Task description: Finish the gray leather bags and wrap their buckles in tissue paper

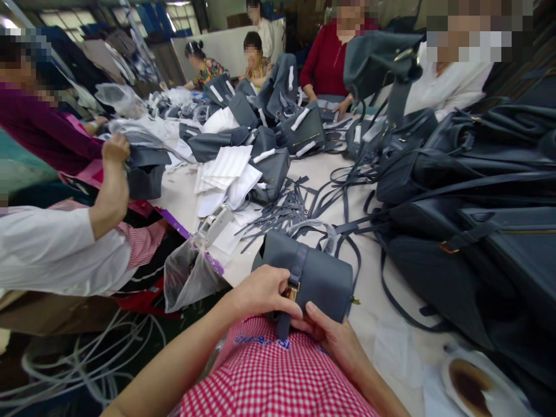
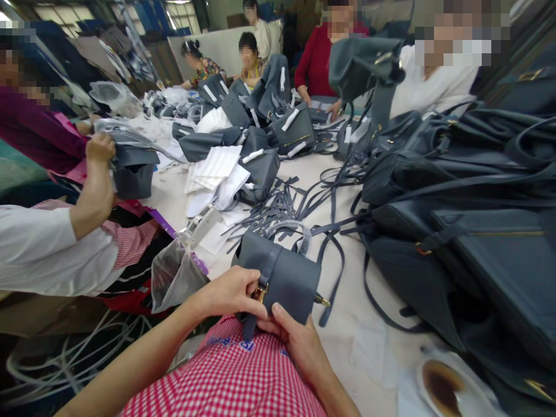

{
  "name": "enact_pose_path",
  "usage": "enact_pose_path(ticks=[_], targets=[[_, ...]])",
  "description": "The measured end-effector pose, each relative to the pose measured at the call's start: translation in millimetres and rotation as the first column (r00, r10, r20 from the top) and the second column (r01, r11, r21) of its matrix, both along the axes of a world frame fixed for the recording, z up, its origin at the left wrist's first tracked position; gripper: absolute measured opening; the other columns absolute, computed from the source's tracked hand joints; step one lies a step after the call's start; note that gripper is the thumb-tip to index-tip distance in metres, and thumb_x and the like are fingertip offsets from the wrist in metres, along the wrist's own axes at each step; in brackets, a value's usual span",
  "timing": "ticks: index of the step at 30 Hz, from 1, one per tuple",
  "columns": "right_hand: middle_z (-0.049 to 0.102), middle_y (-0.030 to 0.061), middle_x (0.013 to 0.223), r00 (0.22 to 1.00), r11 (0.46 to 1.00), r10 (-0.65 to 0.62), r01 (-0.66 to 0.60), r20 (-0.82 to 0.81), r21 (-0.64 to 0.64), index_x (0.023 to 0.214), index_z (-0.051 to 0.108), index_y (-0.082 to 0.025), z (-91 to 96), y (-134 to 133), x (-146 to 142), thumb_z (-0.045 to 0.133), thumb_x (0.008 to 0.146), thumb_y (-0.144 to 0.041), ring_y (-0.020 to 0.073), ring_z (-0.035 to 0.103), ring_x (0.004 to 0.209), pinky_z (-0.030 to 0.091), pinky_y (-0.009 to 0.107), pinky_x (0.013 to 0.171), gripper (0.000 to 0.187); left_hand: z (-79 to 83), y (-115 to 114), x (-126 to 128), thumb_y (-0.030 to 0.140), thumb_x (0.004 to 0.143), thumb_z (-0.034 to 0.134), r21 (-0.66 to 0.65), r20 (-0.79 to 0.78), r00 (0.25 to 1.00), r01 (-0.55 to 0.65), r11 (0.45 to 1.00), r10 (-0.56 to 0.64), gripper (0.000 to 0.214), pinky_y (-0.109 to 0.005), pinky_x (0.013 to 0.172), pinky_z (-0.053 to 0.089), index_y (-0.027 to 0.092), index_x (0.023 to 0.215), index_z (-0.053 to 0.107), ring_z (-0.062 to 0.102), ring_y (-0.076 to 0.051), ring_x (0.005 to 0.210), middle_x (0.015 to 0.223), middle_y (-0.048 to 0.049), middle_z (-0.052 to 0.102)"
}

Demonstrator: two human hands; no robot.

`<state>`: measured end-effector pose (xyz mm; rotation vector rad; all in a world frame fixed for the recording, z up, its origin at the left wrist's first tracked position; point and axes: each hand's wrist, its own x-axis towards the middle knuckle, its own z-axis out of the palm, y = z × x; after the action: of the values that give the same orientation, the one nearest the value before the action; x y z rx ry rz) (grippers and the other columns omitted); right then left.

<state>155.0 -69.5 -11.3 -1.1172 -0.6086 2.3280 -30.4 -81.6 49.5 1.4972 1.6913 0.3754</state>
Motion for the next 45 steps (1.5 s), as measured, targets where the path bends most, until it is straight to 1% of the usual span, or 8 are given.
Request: enact_pose_path(ticks=[7, 16, 22, 28, 33, 37, 41, 45], targets=[[0.077, 0.0136, 0.09, 1.0, 1.0, -0.005, 0.005, -0.01, 0.003, 0.103, 0.066, -0.011, -3.6, -1, 0, 0.081, 0.071, -0.035, 0.0277, 0.075, 0.083, 0.06, 0.039, 0.081, 0.043, -15.1, 1, -14, 0.042, 0.063, 0.075, -0.222, 0.37, 0.925, -0.001, 0.975, 0.085, 0.042, -0.021, 0.046, 0.037, 0.02, 0.063, 0.04, 0.056, -0.011, 0.048, 0.053, 0.0085, 0.049], [0.077, 0.0125, 0.091, 0.998, 0.998, -0.055, 0.055, -0.016, 0.013, 0.105, 0.067, -0.011, 2.3, -1, -4, 0.083, 0.068, -0.031, 0.024, 0.075, 0.075, 0.062, 0.034, 0.075, 0.045, -24.9, 0, -19, 0.036, 0.073, 0.069, -0.19, 0.531, 0.846, 0.062, 0.98, 0.049, 0.03, -0.019, 0.047, 0.039, 0.018, 0.069, 0.046, 0.053, -0.009, 0.05, 0.058, 0.0071, 0.053], [0.077, 0.0123, 0.093, 0.998, 0.998, -0.059, 0.059, -0.002, 0.031, 0.105, 0.066, -0.011, -3.8, -2, -4, 0.082, 0.069, -0.033, 0.0258, 0.075, 0.081, 0.062, 0.035, 0.076, 0.045, -23.1, -4, -15, 0.032, 0.072, 0.066, -0.183, 0.513, 0.853, 0.005, 0.983, 0.091, 0.021, -0.019, 0.047, 0.041, 0.017, 0.074, 0.051, 0.053, -0.009, 0.051, 0.062, 0.0058, 0.055], [0.077, 0.0117, 0.096, 1.0, 0.998, -0.02, 0.021, -0.019, 0.053, 0.115, 0.061, -0.012, -7.5, -2, -3, 0.08, 0.072, -0.035, 0.0279, 0.074, 0.085, 0.058, 0.044, 0.087, 0.053, -20.6, -3, -2, 0.051, 0.069, 0.067, -0.146, 0.263, 0.939, -0.187, 0.972, 0.22, 0.038, -0.019, 0.039, 0.032, 0.017, 0.061, 0.052, 0.049, -0.009, 0.042, 0.052, 0.0025, 0.057], [0.077, 0.012, 0.092, 0.999, 0.999, -0.019, 0.018, 0.031, 0.039, 0.112, 0.061, -0.011, -9.0, -3, -1, 0.081, 0.072, -0.034, 0.0256, 0.075, 0.081, 0.059, 0.04, 0.084, 0.051, -22.2, 1, -9, 0.039, 0.073, 0.063, -0.231, 0.44, 0.876, -0.101, 0.968, 0.196, 0.026, -0.019, 0.038, 0.028, 0.016, 0.062, 0.056, 0.043, -0.006, 0.037, 0.052, 0.0031, 0.059], [0.077, 0.0127, 0.093, 0.998, 0.998, -0.038, 0.035, 0.056, 0.048, 0.106, 0.063, -0.01, -7.6, -2, -1, 0.081, 0.071, -0.033, 0.0233, 0.075, 0.077, 0.061, 0.035, 0.077, 0.046, -27.1, -2, -15, 0.036, 0.075, 0.06, -0.225, 0.53, 0.827, -0.077, 0.971, 0.188, 0.023, -0.019, 0.04, 0.029, 0.016, 0.067, 0.055, 0.043, -0.006, 0.039, 0.055, 0.0033, 0.06], [0.077, 0.0135, 0.096, 0.998, 0.996, -0.051, 0.05, 0.024, 0.067, 0.104, 0.064, -0.01, -5.8, -2, -6, 0.081, 0.07, -0.034, 0.0237, 0.075, 0.077, 0.062, 0.033, 0.075, 0.045, -34.1, -10, -8, 0.029, 0.078, 0.056, -0.129, 0.445, 0.866, -0.191, 0.973, 0.229, 0.013, -0.019, 0.046, 0.032, 0.016, 0.075, 0.055, 0.046, -0.008, 0.047, 0.058, 0.0041, 0.058], [0.077, 0.0113, 0.095, 0.996, 0.994, -0.089, 0.089, -0.003, 0.061, 0.103, 0.064, -0.012, -3.1, 0, -12, 0.084, 0.066, -0.032, 0.0265, 0.075, 0.082, 0.063, 0.034, 0.072, 0.047, -31.8, -22, 10, 0.021, 0.084, 0.047, 0.129, 0.209, 0.937, -0.311, 0.941, 0.281, 0.011, -0.022, 0.058, 0.037, 0.017, 0.075, 0.053, 0.053, -0.012, 0.062, 0.066, 0.0019, 0.057]])
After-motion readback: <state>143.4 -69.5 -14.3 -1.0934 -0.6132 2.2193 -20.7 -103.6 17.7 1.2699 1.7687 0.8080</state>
